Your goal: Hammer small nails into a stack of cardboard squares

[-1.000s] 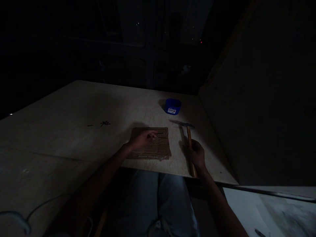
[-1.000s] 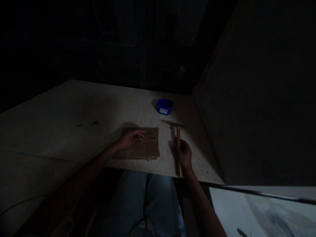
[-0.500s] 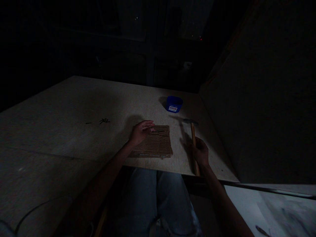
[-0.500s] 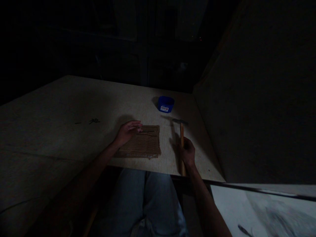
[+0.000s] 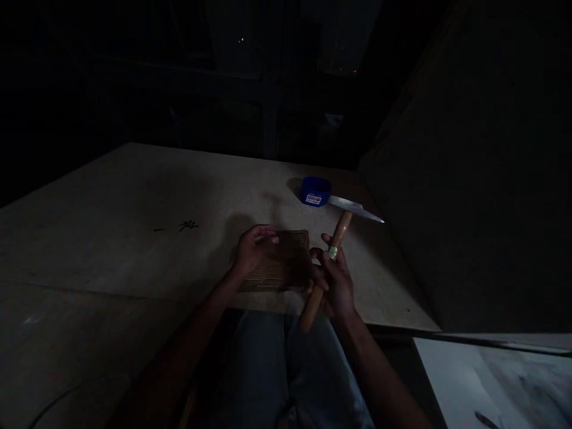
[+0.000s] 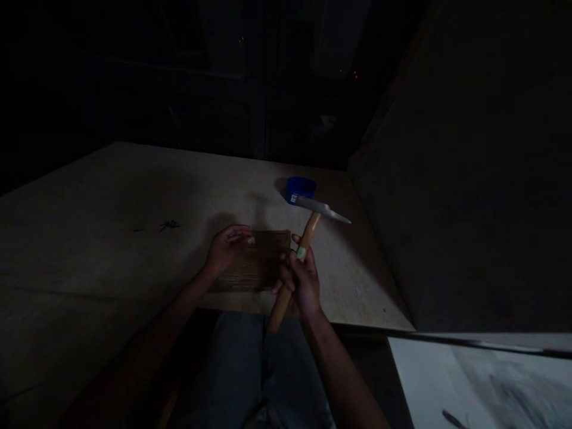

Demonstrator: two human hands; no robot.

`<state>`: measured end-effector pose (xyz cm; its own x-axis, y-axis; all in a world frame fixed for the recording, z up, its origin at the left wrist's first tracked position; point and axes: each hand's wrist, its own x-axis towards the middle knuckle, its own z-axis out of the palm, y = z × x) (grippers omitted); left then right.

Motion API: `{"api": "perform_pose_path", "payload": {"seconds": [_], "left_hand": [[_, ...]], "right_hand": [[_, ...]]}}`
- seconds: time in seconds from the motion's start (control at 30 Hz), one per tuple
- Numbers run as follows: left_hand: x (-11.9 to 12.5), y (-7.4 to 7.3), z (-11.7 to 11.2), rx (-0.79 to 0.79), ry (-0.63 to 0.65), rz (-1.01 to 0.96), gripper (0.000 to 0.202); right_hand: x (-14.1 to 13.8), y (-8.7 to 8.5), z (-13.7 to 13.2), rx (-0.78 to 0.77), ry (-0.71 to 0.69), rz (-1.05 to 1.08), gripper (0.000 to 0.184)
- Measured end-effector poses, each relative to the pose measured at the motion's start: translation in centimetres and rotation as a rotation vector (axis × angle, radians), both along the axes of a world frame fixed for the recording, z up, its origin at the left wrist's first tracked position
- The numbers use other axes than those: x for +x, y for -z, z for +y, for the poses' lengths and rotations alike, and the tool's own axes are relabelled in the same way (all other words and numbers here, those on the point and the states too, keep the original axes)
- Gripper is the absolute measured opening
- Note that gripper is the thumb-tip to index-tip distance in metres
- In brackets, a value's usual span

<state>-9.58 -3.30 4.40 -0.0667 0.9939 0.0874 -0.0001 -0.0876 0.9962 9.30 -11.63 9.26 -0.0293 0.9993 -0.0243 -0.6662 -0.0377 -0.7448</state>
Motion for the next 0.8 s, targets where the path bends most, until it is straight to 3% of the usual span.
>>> {"api": "perform_pose_path", "payload": {"seconds": [0.13, 0.33, 0.5, 0.6, 0.8], "left_hand": [[0.5, 0.8, -0.3, 0.0, 0.068, 0.049, 0.034], [2.0, 3.3, 0.8, -0.01, 0.247, 0.134, 0.028], [2.3, 4.7, 0.7, -0.023, 0.17, 0.048, 0.03], [2.1, 4.9, 0.2, -0.027, 0.143, -0.021, 0.037], [2.0, 4.7, -0.2, 0.046, 0.197, 0.068, 0.022]], "right_hand": [[-1.5, 3.0, 1.1, -0.098, -0.001, 0.001, 0.034], [-2.4, 6.6, 1.6, -0.152, 0.097, 0.032, 0.032], [-2.5, 7.2, 1.4, -0.167, 0.17, 0.107, 0.03], [-2.6, 7.2, 1.1, -0.166, 0.201, 0.101, 0.031], [-2.7, 7.5, 1.0, -0.182, 0.25, 0.086, 0.034]]}}
